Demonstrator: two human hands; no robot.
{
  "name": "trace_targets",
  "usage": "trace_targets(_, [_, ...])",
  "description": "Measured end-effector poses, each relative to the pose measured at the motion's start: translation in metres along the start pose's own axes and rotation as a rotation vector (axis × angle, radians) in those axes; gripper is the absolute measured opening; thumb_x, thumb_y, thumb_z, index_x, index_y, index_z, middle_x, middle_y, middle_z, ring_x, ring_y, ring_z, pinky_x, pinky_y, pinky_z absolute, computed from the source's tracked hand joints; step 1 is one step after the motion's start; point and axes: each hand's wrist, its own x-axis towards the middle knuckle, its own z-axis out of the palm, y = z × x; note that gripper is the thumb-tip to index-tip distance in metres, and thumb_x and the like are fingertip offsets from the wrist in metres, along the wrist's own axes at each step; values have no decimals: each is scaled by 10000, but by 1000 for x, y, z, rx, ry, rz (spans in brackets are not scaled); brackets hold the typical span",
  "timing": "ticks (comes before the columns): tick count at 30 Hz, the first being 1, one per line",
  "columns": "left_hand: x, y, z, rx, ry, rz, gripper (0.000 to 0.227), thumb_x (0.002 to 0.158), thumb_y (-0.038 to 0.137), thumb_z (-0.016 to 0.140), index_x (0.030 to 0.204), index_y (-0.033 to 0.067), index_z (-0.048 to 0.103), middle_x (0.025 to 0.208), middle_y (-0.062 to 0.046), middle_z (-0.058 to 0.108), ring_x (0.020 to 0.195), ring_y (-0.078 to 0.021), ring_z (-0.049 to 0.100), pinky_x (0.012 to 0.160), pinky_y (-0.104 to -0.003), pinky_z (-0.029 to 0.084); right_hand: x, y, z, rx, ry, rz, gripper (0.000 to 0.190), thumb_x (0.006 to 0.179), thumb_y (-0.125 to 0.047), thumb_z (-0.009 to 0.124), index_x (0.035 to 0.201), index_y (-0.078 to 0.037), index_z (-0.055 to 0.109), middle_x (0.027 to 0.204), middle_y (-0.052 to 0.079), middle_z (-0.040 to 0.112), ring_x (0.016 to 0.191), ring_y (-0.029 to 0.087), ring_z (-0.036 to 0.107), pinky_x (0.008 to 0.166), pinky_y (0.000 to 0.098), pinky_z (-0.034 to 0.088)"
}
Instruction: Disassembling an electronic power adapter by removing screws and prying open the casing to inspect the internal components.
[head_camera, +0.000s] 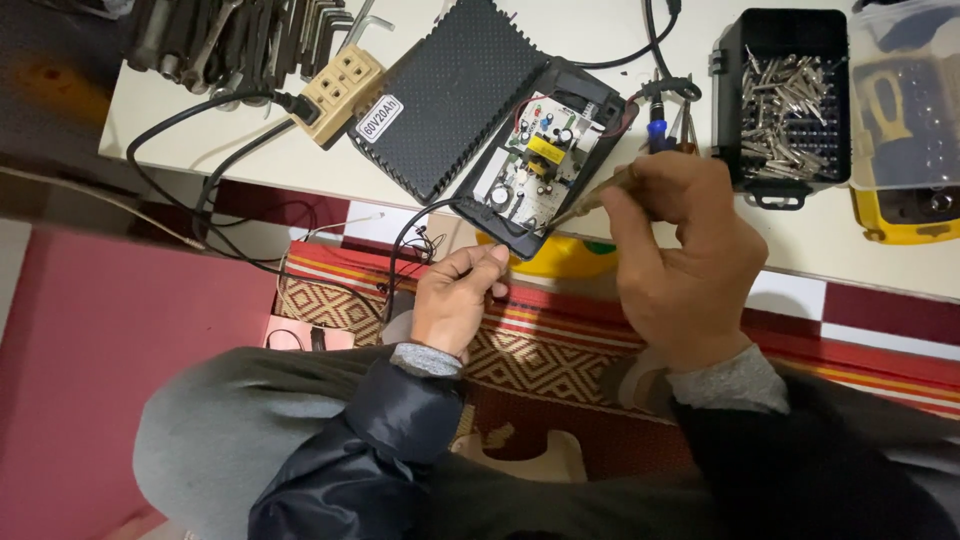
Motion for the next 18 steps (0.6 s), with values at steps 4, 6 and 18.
trace_targets(4, [-1, 2, 2, -9, 7, -7, 191, 914, 76, 699, 1012, -80, 751, 812, -94, 685, 675, -148, 594, 660, -247, 499, -1, -6, 1, -58, -16, -35, 270, 956, 142, 721, 1151, 65, 552, 1033, 179, 689, 871, 256, 735, 814, 344, 613])
trace_targets(6, [-1, 2, 2, -9, 10, -8, 191, 910, 82, 707, 1001, -80, 750, 803, -94, 684, 672, -146, 593, 648, -244, 491, -1, -5, 1, -58, -17, -39, 276, 950, 144, 723, 1152, 66, 552, 1033, 182, 704, 885, 258, 741, 819, 339, 608])
trace_targets(18, [1, 2, 3, -26, 8, -27, 215, 925, 87, 685, 1055, -73, 745, 826, -101, 704, 666, -142, 601, 612, -235, 462, 0, -3, -3, -9, -5, 14, 272, 949, 126, 709, 1142, 55, 532, 1024, 170, 703, 864, 248, 735, 792, 326, 591])
